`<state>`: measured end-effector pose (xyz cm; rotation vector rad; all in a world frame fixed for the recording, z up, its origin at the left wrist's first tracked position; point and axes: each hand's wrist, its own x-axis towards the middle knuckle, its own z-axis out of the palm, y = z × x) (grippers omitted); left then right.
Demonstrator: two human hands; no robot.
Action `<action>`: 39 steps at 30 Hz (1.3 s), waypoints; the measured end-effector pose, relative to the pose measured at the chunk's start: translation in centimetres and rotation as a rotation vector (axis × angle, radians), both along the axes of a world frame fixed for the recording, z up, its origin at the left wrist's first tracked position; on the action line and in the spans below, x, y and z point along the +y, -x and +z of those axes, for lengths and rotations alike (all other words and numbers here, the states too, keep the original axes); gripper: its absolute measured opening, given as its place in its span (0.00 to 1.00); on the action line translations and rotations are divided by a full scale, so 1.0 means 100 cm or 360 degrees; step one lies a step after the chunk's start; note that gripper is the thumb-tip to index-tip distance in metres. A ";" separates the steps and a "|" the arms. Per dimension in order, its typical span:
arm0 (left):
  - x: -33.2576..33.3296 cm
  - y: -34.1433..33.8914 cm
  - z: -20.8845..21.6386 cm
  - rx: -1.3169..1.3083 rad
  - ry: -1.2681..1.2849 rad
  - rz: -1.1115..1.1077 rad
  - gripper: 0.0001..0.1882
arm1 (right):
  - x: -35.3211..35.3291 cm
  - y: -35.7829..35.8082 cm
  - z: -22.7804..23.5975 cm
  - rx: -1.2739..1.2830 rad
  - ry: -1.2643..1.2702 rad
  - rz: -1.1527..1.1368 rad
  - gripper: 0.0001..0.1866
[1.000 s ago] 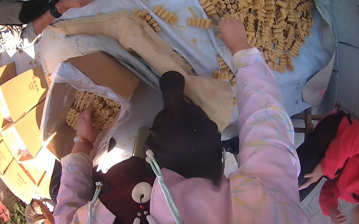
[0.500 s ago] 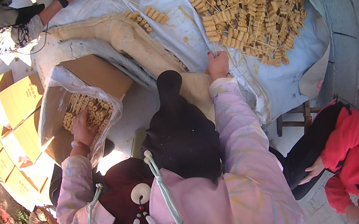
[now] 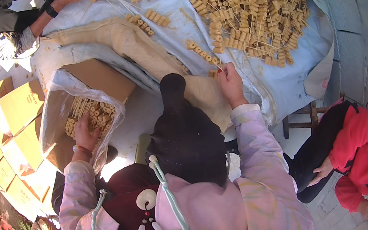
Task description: The person picks up small ring-shaped snacks and wooden skewers, then threads the snacks onto the skewers one by one. The person arranges the completed skewers into a cardboard box.
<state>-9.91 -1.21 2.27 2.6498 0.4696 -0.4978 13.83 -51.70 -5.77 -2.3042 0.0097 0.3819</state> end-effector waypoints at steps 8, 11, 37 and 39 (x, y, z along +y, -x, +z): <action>-0.005 0.002 0.001 -0.0043 0.0017 0.0007 0.40 | -0.083 -0.044 -0.059 -0.0178 0.0163 -0.0501 0.07; -0.008 0.002 0.003 -0.0038 -0.0002 0.0068 0.40 | -0.079 -0.057 -0.085 -0.0207 0.0472 -0.0595 0.09; -0.003 -0.001 -0.005 -0.0217 0.0041 0.0250 0.39 | 0.018 0.001 0.062 0.1062 -0.1600 -0.0604 0.11; -0.003 -0.001 -0.006 -0.0222 0.0062 0.0255 0.39 | 0.017 0.007 0.081 0.1020 -0.1326 -0.0453 0.11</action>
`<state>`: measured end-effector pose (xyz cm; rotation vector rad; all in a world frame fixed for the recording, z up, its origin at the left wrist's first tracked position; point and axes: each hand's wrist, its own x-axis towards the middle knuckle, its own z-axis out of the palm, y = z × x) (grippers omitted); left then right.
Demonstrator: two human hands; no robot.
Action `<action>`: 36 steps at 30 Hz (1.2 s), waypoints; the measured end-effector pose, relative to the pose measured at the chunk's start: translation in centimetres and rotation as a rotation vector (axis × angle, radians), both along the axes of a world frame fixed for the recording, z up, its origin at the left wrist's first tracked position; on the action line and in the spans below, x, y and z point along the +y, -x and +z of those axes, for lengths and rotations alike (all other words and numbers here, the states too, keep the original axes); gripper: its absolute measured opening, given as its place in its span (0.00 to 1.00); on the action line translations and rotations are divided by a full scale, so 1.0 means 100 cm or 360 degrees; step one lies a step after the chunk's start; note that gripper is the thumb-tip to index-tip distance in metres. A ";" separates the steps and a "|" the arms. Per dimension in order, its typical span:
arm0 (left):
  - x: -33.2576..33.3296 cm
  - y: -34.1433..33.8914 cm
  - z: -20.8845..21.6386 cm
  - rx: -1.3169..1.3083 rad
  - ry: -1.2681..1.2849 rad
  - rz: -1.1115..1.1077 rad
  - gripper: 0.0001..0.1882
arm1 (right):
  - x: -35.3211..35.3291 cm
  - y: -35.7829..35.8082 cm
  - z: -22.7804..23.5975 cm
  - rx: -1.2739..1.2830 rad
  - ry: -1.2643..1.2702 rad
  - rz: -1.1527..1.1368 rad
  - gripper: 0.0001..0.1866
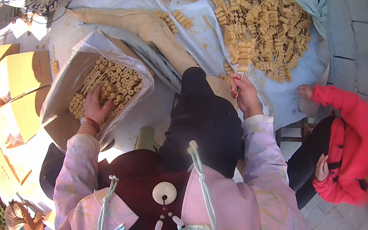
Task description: The person picks up small ring-shaped snacks and wooden skewers, then threads the snacks onto the skewers one by one. The person arranges the completed skewers into a cardboard box.
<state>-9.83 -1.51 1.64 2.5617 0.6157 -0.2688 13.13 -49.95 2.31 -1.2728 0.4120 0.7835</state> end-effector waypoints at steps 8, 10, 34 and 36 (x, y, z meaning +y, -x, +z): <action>0.001 0.005 0.019 -0.0295 0.0038 0.0030 0.37 | 0.002 0.013 0.064 -0.0062 -0.0009 -0.0129 0.10; 0.000 0.003 0.036 -0.0562 0.0028 0.0075 0.33 | 0.002 0.016 0.081 -0.0187 -0.0031 -0.0051 0.10; -0.142 -0.058 0.245 -0.0876 0.1992 0.0187 0.23 | 0.025 0.006 0.178 -0.0531 -0.0774 0.0035 0.12; -0.149 -0.067 0.250 -0.0855 0.2095 0.0200 0.24 | 0.032 0.007 0.187 -0.0472 -0.0936 0.0045 0.12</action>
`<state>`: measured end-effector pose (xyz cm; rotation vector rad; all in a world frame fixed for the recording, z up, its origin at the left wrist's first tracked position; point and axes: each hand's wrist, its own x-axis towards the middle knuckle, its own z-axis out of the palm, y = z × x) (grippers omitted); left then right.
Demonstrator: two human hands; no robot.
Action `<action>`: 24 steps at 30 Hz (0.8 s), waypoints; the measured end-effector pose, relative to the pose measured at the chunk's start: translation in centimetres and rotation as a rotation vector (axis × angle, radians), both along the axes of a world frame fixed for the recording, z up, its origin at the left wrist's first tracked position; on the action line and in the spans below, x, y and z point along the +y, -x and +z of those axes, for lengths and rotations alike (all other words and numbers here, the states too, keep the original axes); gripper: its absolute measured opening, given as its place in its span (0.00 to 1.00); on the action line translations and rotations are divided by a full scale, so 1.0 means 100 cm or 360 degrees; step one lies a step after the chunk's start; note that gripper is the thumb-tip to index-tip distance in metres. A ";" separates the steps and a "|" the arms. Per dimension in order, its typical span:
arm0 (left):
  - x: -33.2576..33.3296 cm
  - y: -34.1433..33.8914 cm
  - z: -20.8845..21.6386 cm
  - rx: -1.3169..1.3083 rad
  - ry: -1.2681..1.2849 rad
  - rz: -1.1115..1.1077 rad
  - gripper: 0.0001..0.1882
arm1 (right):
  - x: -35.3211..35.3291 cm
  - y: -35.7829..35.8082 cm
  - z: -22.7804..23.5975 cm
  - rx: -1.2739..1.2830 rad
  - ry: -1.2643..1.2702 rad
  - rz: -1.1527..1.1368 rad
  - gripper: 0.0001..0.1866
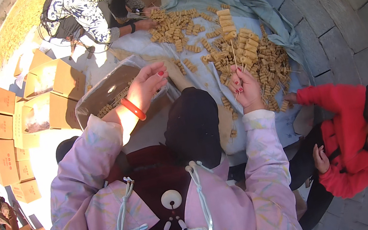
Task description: The person picks up small ring-shaped snacks and wooden skewers, then threads the snacks onto the skewers one by one. The person arranges the completed skewers into a cardboard box.
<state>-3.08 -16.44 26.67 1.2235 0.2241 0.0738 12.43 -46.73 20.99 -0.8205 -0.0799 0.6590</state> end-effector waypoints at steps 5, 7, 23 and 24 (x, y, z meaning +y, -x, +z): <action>-0.021 -0.020 0.022 -0.0017 0.0178 0.0054 0.27 | 0.010 0.015 0.029 -0.0163 -0.0081 0.0204 0.12; -0.032 -0.025 0.029 -0.0061 0.0238 0.0073 0.28 | 0.016 0.028 0.045 -0.0185 -0.0039 0.0353 0.11; -0.055 -0.011 0.046 -0.0206 0.0541 0.0283 0.22 | 0.041 0.103 0.089 -0.0526 0.0638 0.0604 0.11; -0.054 -0.009 0.047 -0.0252 0.0613 0.0264 0.22 | 0.043 0.106 0.089 -0.0530 0.0646 0.0592 0.11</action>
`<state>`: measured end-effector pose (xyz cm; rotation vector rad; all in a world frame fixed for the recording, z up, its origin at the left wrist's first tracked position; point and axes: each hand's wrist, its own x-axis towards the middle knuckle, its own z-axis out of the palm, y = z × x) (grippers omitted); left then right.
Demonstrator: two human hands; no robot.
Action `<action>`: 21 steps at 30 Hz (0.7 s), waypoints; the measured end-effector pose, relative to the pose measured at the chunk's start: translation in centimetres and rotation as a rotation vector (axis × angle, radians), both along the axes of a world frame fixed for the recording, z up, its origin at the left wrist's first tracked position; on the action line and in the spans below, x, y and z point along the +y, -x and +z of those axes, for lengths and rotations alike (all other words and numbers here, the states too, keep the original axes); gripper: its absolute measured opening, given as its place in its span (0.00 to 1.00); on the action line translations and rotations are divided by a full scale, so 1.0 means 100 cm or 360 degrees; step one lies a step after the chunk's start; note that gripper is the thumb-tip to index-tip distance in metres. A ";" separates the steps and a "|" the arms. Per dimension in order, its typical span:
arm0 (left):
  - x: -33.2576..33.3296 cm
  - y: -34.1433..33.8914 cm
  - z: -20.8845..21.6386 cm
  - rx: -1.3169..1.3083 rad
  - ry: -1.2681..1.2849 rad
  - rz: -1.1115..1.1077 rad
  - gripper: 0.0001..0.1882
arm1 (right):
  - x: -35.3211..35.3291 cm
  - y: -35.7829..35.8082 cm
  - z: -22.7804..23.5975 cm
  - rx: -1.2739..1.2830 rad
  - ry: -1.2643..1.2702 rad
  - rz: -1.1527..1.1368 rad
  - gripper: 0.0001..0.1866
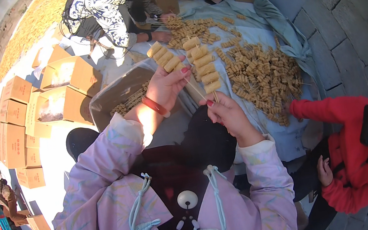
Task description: The person picks up small ring-shaped snacks and wooden skewers, then threads the snacks onto the skewers one by one. The person arranges the completed skewers into a cardboard box.
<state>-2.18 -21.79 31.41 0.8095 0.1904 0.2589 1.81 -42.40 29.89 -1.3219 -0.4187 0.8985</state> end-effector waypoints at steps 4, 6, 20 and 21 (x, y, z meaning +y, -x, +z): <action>0.009 0.009 0.003 0.0013 0.0170 0.0020 0.23 | 0.007 0.011 -0.002 -0.0036 -0.0021 0.0026 0.12; 0.012 0.014 0.003 -0.0062 0.0327 0.0169 0.24 | 0.012 0.015 -0.004 -0.0003 -0.0013 0.0067 0.12; 0.069 0.049 -0.045 -0.0236 0.0481 -0.0091 0.23 | 0.067 0.043 -0.020 -0.0018 -0.0058 0.0174 0.14; 0.065 0.052 -0.042 -0.0336 0.0544 -0.0123 0.24 | 0.072 0.045 -0.023 -0.0025 0.0026 0.0186 0.14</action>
